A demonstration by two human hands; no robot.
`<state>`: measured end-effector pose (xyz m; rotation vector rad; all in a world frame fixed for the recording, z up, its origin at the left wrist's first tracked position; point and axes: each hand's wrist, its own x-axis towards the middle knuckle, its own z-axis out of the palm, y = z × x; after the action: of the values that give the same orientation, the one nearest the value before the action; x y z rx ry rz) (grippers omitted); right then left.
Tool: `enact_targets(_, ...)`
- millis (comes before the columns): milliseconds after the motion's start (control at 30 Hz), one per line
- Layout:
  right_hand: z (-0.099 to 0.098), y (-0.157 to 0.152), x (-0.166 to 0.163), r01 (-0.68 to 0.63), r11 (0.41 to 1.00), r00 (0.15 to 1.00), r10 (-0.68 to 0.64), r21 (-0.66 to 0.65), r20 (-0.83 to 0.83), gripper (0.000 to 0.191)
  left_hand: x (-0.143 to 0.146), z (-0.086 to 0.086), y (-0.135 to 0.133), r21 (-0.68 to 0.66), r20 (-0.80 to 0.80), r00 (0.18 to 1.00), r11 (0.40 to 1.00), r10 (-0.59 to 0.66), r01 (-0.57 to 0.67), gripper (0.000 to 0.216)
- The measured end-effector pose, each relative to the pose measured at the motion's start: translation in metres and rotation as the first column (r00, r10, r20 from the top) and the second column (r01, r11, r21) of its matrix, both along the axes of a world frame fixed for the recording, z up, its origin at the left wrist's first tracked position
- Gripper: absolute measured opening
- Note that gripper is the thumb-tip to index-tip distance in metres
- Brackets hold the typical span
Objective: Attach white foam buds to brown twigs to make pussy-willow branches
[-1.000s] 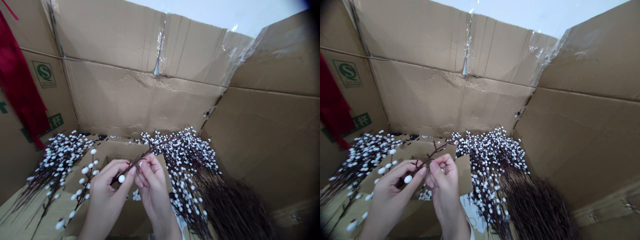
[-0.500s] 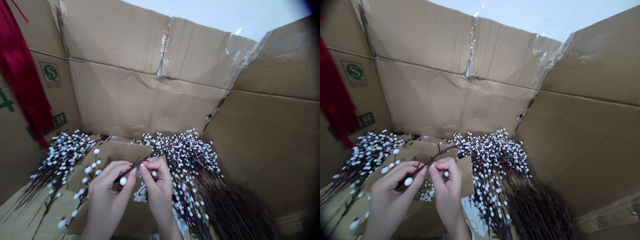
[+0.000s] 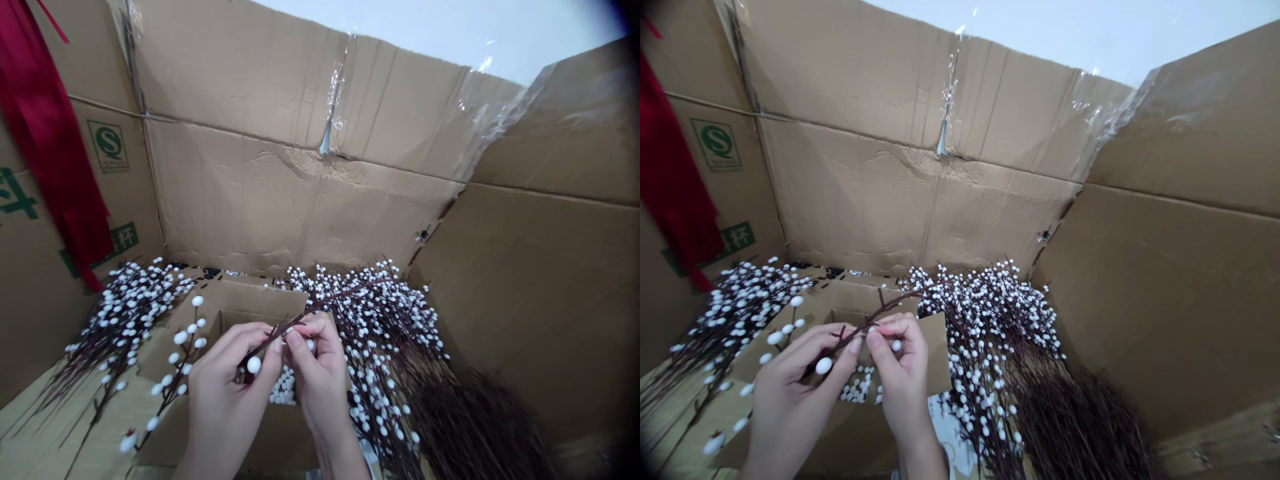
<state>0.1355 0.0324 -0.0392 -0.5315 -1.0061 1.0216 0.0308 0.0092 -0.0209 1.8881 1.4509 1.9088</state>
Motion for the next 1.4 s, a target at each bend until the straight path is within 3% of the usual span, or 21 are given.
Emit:
enact_targets(200,-0.001,-0.001,-0.003,-0.075,0.997,0.995,0.073,-0.033,-0.071,0.016,0.002,-0.002,-0.004,0.007,0.016,1.000,1.000,0.010,-0.010,0.011)
enact_targets(400,0.008,-0.005,-0.005,-0.331,0.942,0.912,0.305,-0.051,-0.274,0.018,0.001,-0.004,-0.005,-0.007,0.025,1.000,1.000,0.013,-0.012,0.010)
enact_targets(667,0.013,-0.009,-0.007,-0.355,0.934,0.892,0.324,-0.047,-0.314,0.020,0.002,-0.002,-0.004,-0.033,0.043,0.999,0.999,-0.031,0.032,0.012)
enact_targets(867,0.000,-0.011,-0.016,-0.260,0.964,0.919,0.228,-0.059,-0.321,0.017,0.006,0.001,-0.005,-0.027,0.115,0.993,1.000,-0.007,0.010,0.011)
enact_targets(1167,-0.001,-0.018,-0.024,-0.029,0.993,0.984,0.008,-0.116,-0.176,0.022,0.013,0.001,-0.008,-0.006,0.141,0.988,0.998,0.061,-0.061,0.010)
enact_targets(1400,-0.003,-0.019,-0.023,-0.037,0.994,0.989,0.021,-0.107,-0.144,0.020,0.013,0.001,-0.009,0.016,0.143,0.987,0.997,0.079,-0.082,0.009)
